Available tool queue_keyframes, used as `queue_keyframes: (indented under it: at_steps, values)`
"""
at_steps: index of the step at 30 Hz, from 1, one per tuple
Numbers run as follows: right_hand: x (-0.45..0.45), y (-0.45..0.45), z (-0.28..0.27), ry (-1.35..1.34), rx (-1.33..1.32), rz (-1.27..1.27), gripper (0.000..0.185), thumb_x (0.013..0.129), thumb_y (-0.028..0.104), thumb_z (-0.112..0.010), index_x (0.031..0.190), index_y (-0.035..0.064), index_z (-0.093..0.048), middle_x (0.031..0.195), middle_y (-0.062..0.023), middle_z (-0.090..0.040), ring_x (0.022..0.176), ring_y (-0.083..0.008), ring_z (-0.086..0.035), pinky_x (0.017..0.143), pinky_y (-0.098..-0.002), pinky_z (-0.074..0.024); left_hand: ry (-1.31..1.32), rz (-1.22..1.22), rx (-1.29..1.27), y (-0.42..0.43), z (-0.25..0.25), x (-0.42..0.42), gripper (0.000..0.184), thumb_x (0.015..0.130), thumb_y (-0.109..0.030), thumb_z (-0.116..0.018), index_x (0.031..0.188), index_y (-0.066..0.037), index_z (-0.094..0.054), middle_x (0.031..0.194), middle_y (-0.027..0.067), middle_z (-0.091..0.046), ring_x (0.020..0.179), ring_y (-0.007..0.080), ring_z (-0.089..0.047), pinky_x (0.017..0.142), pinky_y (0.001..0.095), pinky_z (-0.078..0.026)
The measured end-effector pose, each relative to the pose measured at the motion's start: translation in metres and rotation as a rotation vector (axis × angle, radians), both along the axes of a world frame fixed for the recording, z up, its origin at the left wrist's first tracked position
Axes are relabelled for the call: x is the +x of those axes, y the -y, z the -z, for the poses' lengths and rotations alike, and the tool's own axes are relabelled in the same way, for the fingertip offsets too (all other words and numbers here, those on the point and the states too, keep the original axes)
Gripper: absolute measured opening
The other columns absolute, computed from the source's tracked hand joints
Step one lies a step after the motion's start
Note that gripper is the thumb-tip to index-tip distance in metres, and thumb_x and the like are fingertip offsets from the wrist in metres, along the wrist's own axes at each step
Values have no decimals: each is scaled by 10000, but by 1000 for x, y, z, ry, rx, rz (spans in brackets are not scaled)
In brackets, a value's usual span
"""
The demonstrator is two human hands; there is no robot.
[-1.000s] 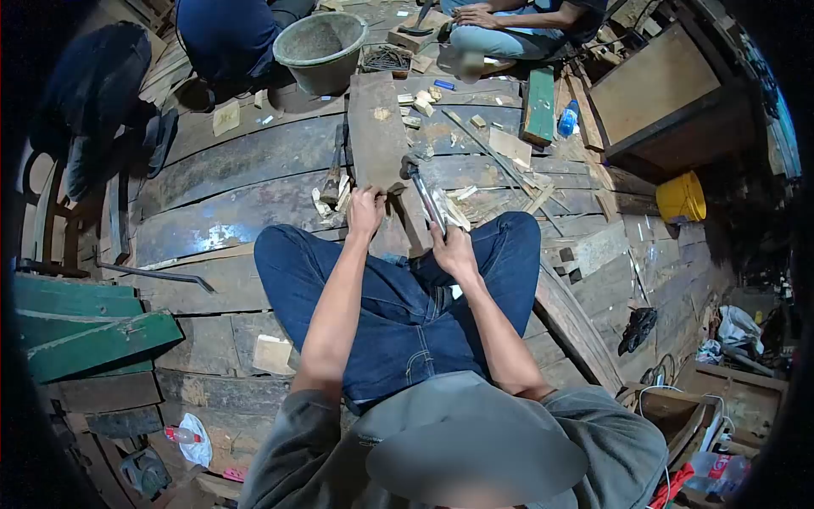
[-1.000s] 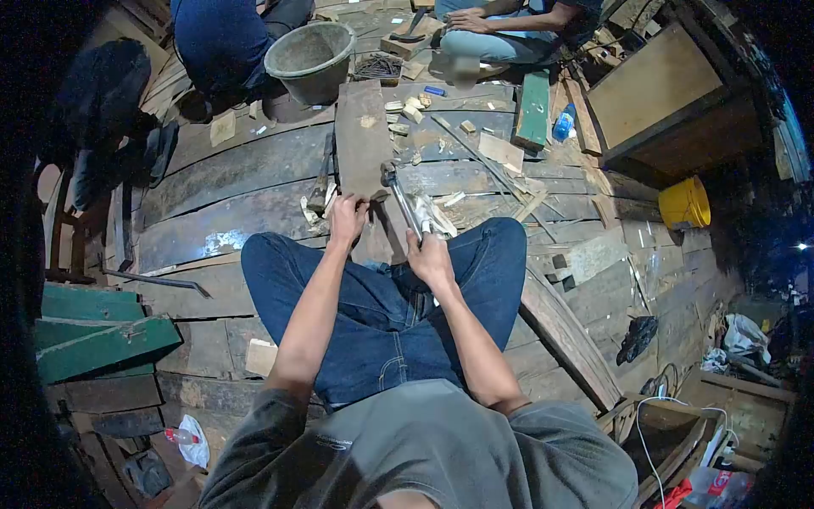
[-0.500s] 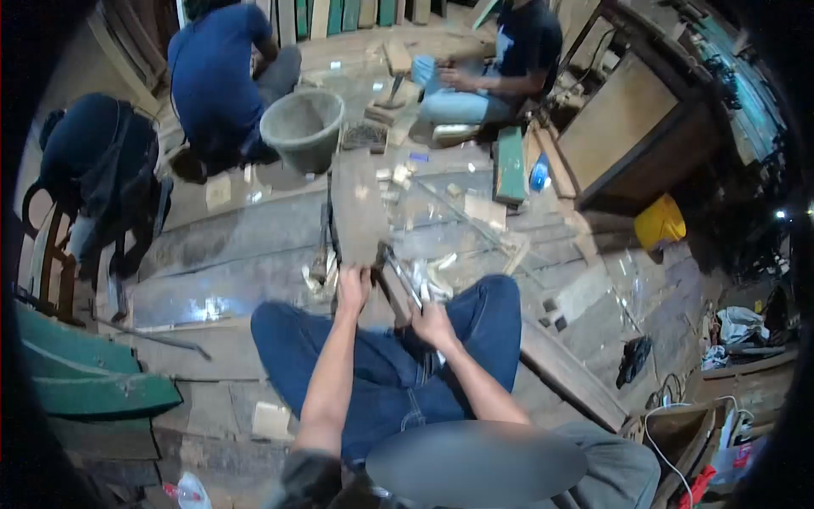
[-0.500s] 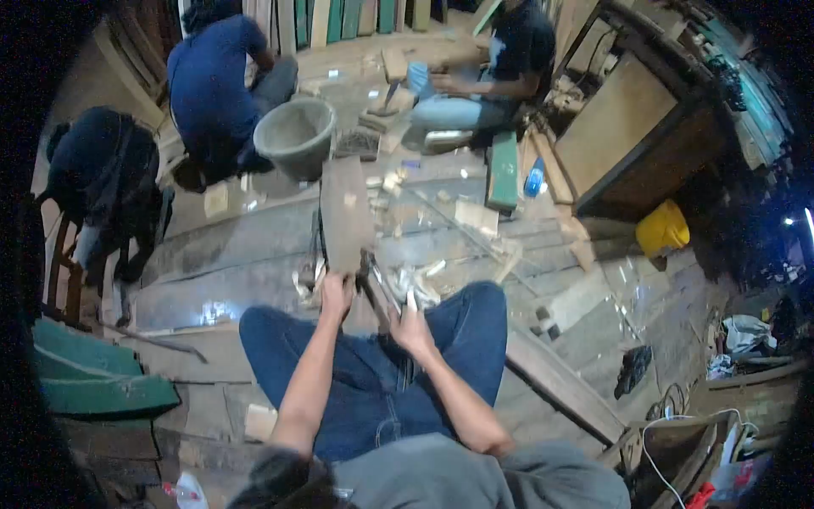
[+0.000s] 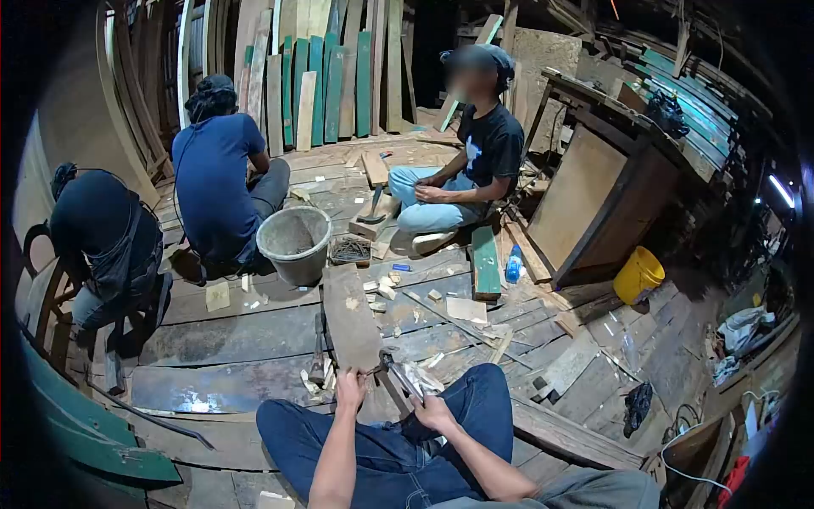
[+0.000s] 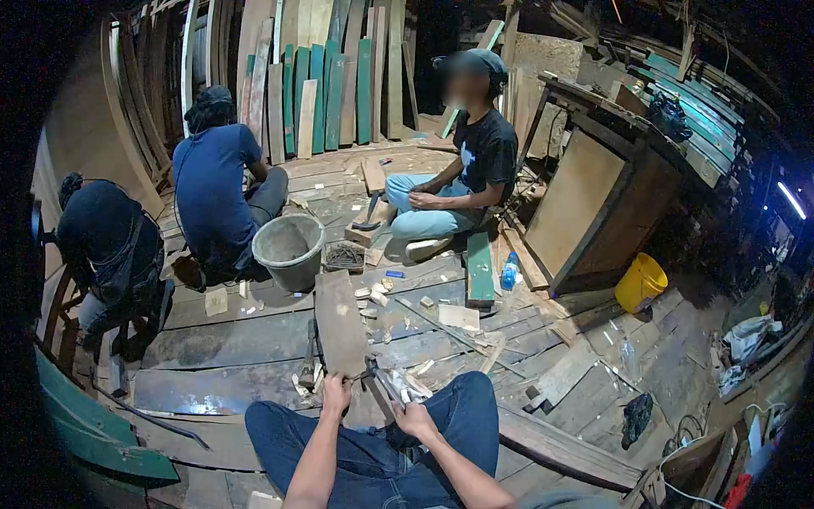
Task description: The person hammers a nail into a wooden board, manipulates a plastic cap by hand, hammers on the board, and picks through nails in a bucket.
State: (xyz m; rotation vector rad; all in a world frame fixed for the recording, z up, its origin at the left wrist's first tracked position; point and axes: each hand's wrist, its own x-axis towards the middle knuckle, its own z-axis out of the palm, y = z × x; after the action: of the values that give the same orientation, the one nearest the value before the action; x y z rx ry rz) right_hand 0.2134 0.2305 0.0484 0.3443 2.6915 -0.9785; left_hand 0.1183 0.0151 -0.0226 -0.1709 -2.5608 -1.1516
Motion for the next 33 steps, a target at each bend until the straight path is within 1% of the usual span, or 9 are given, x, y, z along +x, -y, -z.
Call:
queue_keyframes:
  at_steps: [5, 6, 15, 16, 19, 20, 23, 27, 33]
  values:
    - [0, -6, 21, 20, -12, 23, 598, 953, 499, -472, 1007, -68, -654, 898, -328, -647, 912, -463, -643, 786, -490, -517, 47, 0, 13, -2, -7, 4, 98, 782, -64, -648, 846, 1, -682, 861, 207, -634, 824, 394, -620, 744, 462, -503]
    - [1, -4, 12, 30, -10, 43, 611, 949, 506, -478, 1005, -77, -651, 872, -327, -649, 872, -449, -660, 761, -480, -524, 49, 10, 38, -2, -9, 5, 99, 788, -66, -642, 850, -2, -686, 858, 203, -635, 817, 384, -630, 741, 453, -510]
    - [3, -2, -8, 84, -52, 52, 626, 947, 509, -477, 999, -91, -649, 863, -332, -649, 834, -435, -676, 724, -478, -533, 54, 13, 4, -1, -14, 6, 71, 776, -47, -670, 837, -15, -684, 838, 188, -637, 784, 351, -652, 710, 433, -522]
    - [2, -2, 0, 61, -60, 58, 646, 948, 513, -474, 999, -109, -639, 855, -333, -649, 836, -430, -680, 719, -477, -535, 71, 13, 21, -2, -14, 6, 76, 774, -53, -673, 837, -11, -681, 836, 184, -640, 784, 348, -654, 712, 429, -522]
    - [3, -3, -8, 96, -81, 68, 664, 949, 516, -471, 989, -126, -633, 823, -328, -651, 774, -411, -690, 678, -471, -542, 44, 27, -26, -1, -14, 6, 82, 773, -55, -673, 843, -13, -682, 838, 177, -645, 792, 349, -653, 717, 429, -522]
    - [3, -2, -14, 130, -91, 78, 675, 952, 519, -467, 952, -135, -633, 772, -315, -650, 676, -384, -690, 609, -458, -544, 41, 16, -71, -2, -14, 7, 80, 775, -53, -668, 844, -16, -683, 846, 171, -651, 800, 358, -649, 725, 434, -520]
    - [1, -4, -2, 99, -58, 45, 682, 956, 524, -461, 915, -135, -633, 729, -293, -649, 601, -358, -679, 557, -446, -538, 44, 18, -67, -1, -11, 4, 76, 787, -65, -660, 844, -21, -684, 858, 170, -654, 814, 367, -643, 735, 444, -516]
    - [1, -4, -4, 104, -83, 51, 679, 964, 518, -452, 901, -134, -630, 721, -291, -648, 614, -362, -681, 562, -454, -536, 56, 22, -94, 0, -7, 2, 90, 803, -98, -653, 855, -36, -692, 874, 168, -657, 836, 369, -638, 749, 455, -510]
    - [0, -4, 3, 68, -82, 49, 679, 962, 515, -458, 940, -145, -619, 771, -304, -655, 640, -375, -683, 571, -459, -536, 53, 3, -77, -2, -7, 2, 89, 796, -74, -661, 857, -14, -686, 853, 190, -645, 798, 370, -648, 724, 441, -522]
